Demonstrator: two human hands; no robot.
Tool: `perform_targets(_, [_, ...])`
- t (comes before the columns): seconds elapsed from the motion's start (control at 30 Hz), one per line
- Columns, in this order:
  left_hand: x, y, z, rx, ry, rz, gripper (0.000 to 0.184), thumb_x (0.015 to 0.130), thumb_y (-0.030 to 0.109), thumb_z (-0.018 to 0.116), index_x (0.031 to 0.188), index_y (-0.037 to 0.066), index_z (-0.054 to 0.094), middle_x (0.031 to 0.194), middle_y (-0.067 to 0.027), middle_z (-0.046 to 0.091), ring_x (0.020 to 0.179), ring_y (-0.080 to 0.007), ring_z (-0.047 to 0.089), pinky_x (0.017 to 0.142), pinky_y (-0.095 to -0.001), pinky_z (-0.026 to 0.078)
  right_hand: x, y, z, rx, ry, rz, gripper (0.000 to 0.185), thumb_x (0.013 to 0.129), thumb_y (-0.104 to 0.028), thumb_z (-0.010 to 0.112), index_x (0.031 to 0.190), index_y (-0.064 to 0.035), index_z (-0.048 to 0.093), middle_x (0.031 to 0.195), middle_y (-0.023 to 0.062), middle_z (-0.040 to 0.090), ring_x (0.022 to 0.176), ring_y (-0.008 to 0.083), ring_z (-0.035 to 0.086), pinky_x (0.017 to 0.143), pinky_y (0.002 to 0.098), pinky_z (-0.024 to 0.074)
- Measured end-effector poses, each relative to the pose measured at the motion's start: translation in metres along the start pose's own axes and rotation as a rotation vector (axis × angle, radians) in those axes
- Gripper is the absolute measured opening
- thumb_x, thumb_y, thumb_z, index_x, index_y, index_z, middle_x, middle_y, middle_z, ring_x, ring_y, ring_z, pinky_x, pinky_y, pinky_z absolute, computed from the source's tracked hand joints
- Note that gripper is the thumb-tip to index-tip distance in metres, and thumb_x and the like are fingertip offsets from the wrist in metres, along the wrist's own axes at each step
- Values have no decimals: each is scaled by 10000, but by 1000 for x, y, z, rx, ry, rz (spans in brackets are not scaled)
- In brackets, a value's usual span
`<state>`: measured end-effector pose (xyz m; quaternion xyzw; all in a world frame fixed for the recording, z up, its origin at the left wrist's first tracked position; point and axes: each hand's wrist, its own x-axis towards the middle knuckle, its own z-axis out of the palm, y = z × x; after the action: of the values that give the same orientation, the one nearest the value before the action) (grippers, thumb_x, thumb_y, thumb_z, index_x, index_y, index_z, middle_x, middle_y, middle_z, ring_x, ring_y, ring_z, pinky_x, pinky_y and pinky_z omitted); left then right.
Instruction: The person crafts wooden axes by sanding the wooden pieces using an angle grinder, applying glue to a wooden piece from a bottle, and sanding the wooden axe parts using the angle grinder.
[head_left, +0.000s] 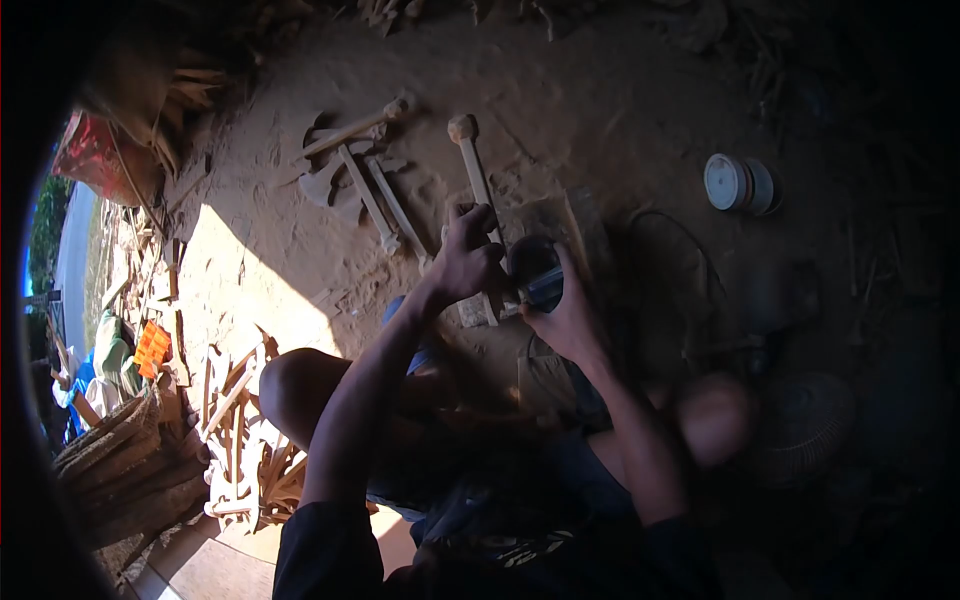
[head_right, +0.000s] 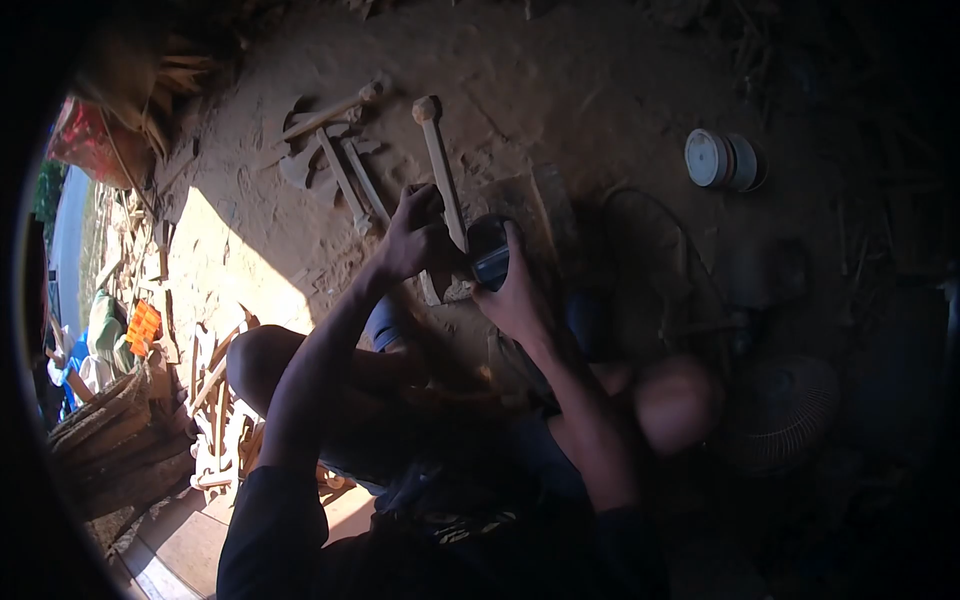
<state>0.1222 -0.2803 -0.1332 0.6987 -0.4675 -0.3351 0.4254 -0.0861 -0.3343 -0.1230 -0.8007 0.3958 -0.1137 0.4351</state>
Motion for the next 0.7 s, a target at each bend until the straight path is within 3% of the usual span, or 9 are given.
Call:
perform_targets(0.1, [2,-3,2,-157,-24,48,369,727,47,611,1069,-48,515,1095,-168,449,1058,-311,450,1012,-370,373,-8,5,-1,-2,18,-29,932,773,-213,807,1533,-24,302,1326,299,589,1212,441,591,1018,493,476])
perform_targets(0.2, [-1,-7,10,-126,109,-19,362,750,40,591,1096,-46,529,1067,-118,441,1061,-236,426,1028,-328,348,-18,1,-10,-33,-23,30,922,775,-215,803,1533,-30,311,1347,295,571,1227,458,570,1039,495,463])
perform_targets(0.4, [-1,-1,13,-42,111,-57,332,747,13,609,1062,-42,520,1041,-85,410,1031,-212,430,989,-307,369,-32,-19,-33,-183,-116,135,893,777,-228,803,1517,-55,335,1325,292,578,1208,456,583,1016,493,482])
perform_targets(0.5, [4,-13,16,-181,94,-70,291,747,63,627,994,-11,494,1052,-150,391,1030,-304,442,987,-368,387,-35,-11,-34,-129,-74,132,882,776,-235,806,1508,-63,346,1336,294,571,1207,448,588,1006,489,491])
perform_targets(0.6, [5,-15,15,-84,83,-42,293,748,96,626,989,-6,496,1052,-163,391,1027,-324,432,990,-381,384,-36,-3,-29,-131,24,37,905,751,-214,822,1513,-90,350,1208,283,651,1118,444,640,949,485,522])
perform_targets(0.7, [6,-10,13,-9,58,-55,286,748,112,616,982,-3,498,1067,-187,408,1042,-343,428,995,-393,382,-37,-5,-32,-64,-69,125,897,771,-224,807,1514,-49,337,1345,293,566,1230,453,570,1027,487,478])
